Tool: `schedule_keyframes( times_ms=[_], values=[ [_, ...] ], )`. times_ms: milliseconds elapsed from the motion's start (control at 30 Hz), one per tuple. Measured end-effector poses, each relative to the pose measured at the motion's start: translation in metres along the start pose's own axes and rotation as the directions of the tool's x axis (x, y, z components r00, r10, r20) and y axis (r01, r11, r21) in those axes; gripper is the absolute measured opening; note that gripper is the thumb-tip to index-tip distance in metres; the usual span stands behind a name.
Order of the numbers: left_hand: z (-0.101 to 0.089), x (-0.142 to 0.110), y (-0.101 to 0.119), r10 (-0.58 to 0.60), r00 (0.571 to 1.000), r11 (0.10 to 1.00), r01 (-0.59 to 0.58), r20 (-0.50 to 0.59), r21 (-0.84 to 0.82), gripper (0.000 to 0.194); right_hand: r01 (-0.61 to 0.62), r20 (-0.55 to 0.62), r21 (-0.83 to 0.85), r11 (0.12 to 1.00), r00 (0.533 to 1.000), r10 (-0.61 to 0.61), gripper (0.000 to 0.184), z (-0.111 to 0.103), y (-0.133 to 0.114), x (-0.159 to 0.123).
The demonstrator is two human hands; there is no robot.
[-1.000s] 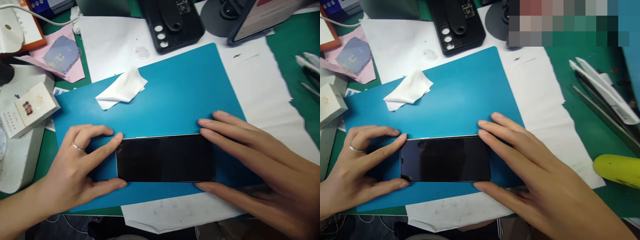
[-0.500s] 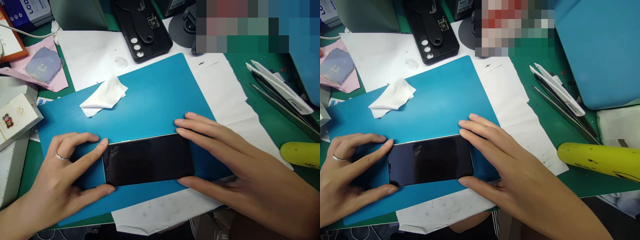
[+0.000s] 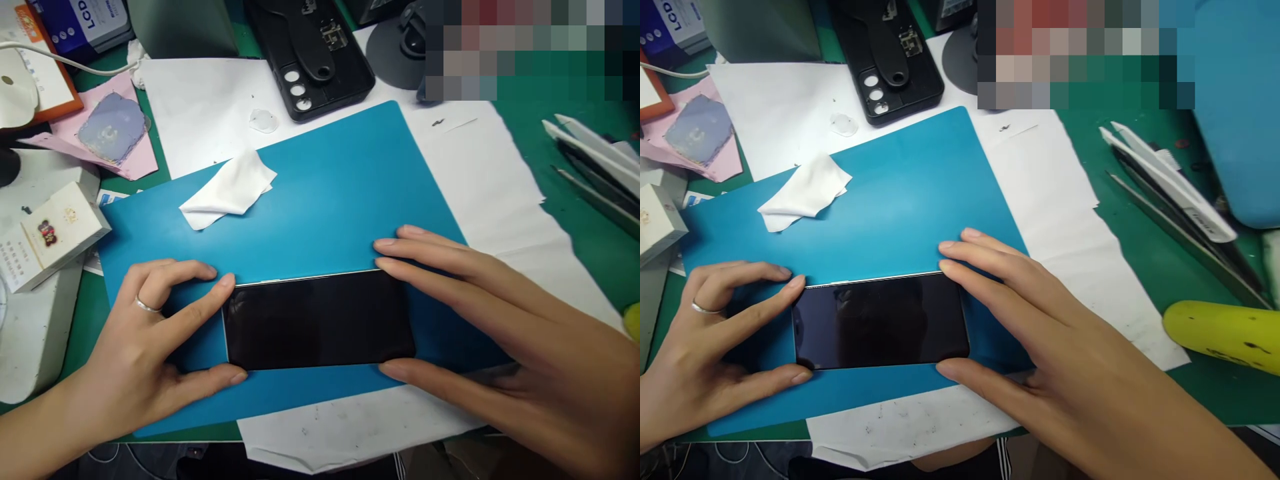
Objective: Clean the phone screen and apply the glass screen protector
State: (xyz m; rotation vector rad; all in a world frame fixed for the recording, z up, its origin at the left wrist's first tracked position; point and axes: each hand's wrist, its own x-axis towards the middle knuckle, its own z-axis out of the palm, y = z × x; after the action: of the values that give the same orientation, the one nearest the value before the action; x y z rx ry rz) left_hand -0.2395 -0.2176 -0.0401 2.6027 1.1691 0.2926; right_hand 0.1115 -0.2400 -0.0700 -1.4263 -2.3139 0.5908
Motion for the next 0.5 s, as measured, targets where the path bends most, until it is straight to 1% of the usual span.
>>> schedule_keyframes(
  times_ms=[100, 267, 500],
  values=[
    [-0.002, 0.002, 0.002, 0.022, 1.0, 1.0, -0.022, 0.01, 0.001, 0.064, -0.004, -0.008, 0.001, 1.0, 1.0, 0.004, 0.063, 0.002, 0.004, -0.002],
    [-0.003, 0.003, 0.005, 0.019, 1.0, 1.0, -0.019, 0.009, -0.014, 0.067, 0.044, 0.01, 0.021, 0.999, 0.999, -0.045, 0.076, 0.006, 0.013, -0.001],
    [-0.002, 0.003, 0.006, 0.012, 1.0, 1.0, -0.012, 0.002, -0.015, 0.068, 0.037, 0.042, -0.005, 0.999, 0.998, -0.037, 0.08, 0.006, 0.014, -0.001]
  ],
)
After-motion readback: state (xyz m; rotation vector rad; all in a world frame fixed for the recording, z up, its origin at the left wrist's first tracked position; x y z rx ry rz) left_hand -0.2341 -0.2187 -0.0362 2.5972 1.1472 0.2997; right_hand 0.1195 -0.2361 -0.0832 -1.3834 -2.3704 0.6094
